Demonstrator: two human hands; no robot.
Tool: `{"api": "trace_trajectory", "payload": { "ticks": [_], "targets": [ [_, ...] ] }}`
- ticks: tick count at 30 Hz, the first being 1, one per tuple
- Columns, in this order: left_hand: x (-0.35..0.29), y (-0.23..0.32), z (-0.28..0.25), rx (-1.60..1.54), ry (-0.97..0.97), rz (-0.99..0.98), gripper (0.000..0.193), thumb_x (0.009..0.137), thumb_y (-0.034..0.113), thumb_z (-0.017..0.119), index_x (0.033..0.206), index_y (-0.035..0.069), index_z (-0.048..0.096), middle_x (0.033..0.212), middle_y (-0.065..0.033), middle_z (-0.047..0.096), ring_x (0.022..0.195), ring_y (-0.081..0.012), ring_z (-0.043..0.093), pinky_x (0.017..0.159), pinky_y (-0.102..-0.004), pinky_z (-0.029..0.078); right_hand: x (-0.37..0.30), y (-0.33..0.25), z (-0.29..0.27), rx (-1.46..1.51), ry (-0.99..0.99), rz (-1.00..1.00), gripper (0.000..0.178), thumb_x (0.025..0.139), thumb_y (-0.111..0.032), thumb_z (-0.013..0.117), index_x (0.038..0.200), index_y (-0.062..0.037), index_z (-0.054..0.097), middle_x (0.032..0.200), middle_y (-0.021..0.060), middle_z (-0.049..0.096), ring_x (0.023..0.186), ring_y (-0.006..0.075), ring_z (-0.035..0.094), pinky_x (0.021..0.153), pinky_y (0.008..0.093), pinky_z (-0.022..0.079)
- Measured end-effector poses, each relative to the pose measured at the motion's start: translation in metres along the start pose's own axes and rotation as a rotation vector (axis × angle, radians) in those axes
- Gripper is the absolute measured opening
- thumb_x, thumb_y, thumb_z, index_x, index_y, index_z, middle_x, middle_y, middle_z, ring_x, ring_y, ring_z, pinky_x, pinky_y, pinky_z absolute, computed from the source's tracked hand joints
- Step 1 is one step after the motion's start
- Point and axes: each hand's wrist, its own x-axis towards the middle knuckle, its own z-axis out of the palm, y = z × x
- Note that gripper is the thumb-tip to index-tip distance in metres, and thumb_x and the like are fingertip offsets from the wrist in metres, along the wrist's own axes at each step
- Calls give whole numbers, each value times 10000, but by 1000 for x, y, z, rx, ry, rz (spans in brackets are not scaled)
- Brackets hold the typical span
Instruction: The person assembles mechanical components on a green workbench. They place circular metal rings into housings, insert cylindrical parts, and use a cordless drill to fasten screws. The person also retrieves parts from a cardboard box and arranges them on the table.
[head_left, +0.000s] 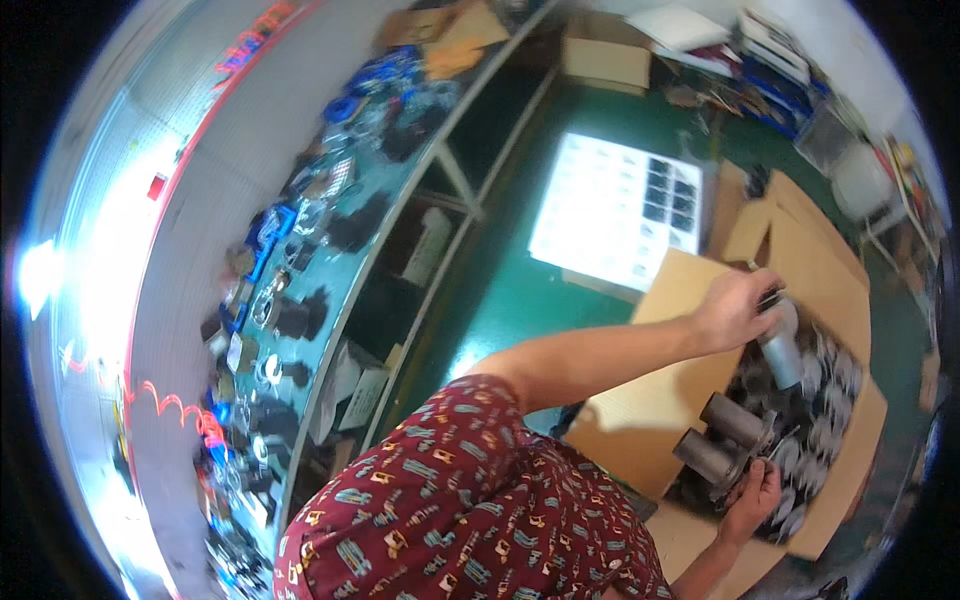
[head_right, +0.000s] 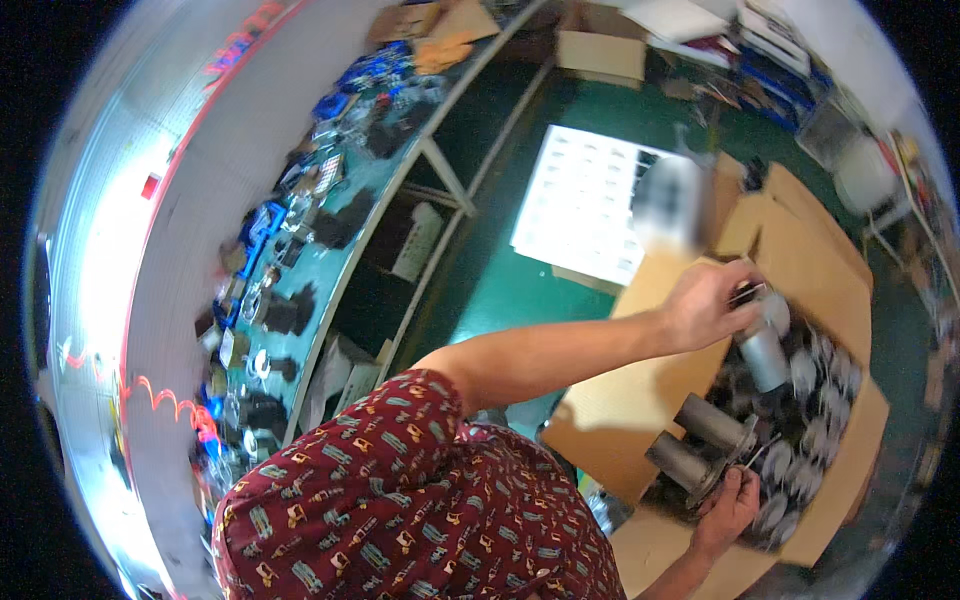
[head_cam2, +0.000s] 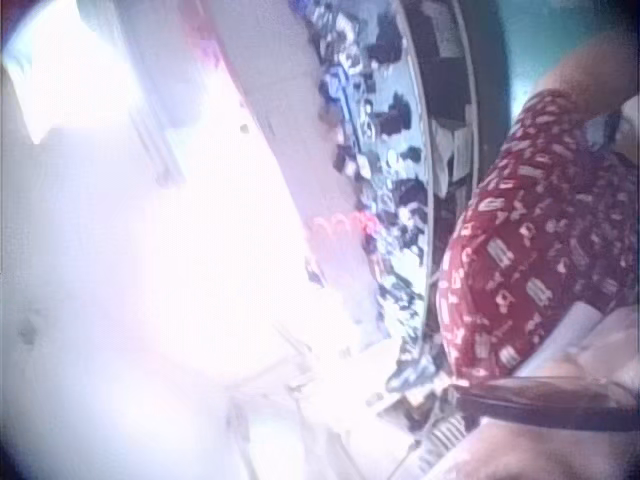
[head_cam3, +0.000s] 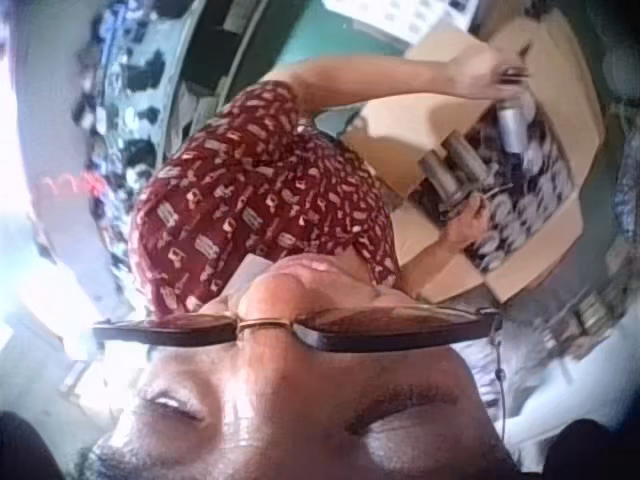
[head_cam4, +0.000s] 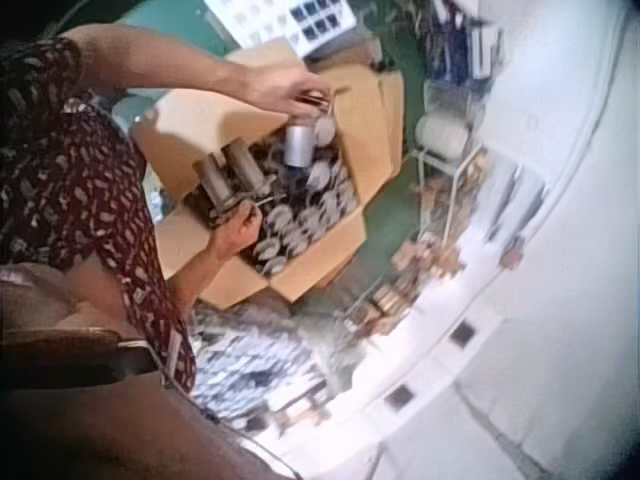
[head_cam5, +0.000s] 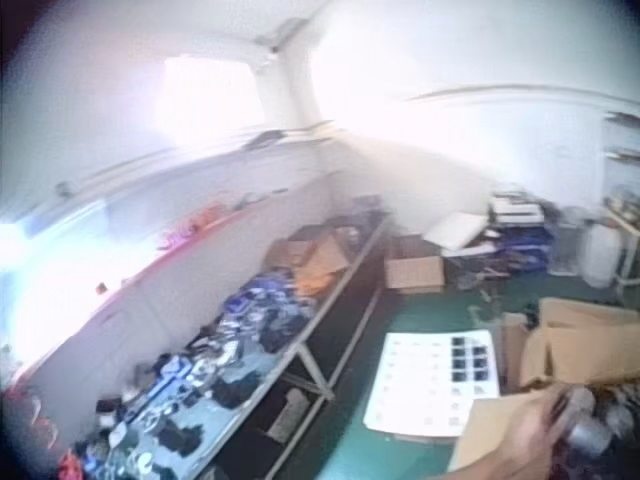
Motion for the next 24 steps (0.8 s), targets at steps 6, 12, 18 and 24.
{"api": "trace_trajectory", "payload": {
  "ticks": [6, 12, 18, 24],
  "targets": [
    [-130, -97, -110, 113, 352, -399, 237, 951, 108, 629, 1138, -29, 681, 949, -156, 724, 825, -187, 675, 735, -350, 562, 116, -5, 37, -13, -428, -145, 179, 1042, -211, 566, 914, -87, 574, 630, -78, 450, 467, 13, 390, 406, 217, 282],
    [-369, -178, -256, 324, 1295, -621, 225, 939, 108, 637, 1119, -23, 673, 887, -102, 705, 800, -158, 663, 729, -306, 547, 125, -13, 194, -96, -759, -127, 133, 1019, -165, 581, 948, -55, 602, 660, -65, 495, 476, 23, 396, 400, 222, 305],
    [-435, -202, -359, -35, 1900, -738, 280, 929, 89, 634, 1183, -31, 626, 919, -83, 681, 789, -135, 614, 735, -291, 521, 80, -32, 357, -250, -1032, -155, 195, 1002, -152, 607, 829, -94, 537, 608, -64, 425, 452, 54, 389, 389, 245, 326],
    [-429, -241, -445, 385, 1789, -710, 281, 913, 115, 625, 1149, -30, 674, 1004, -165, 730, 901, -239, 691, 856, -361, 540, 27, -71, 481, -228, -1179, -175, 150, 983, -152, 643, 897, -34, 610, 658, -40, 490, 512, 57, 432, 425, 258, 350]
  ]
}}
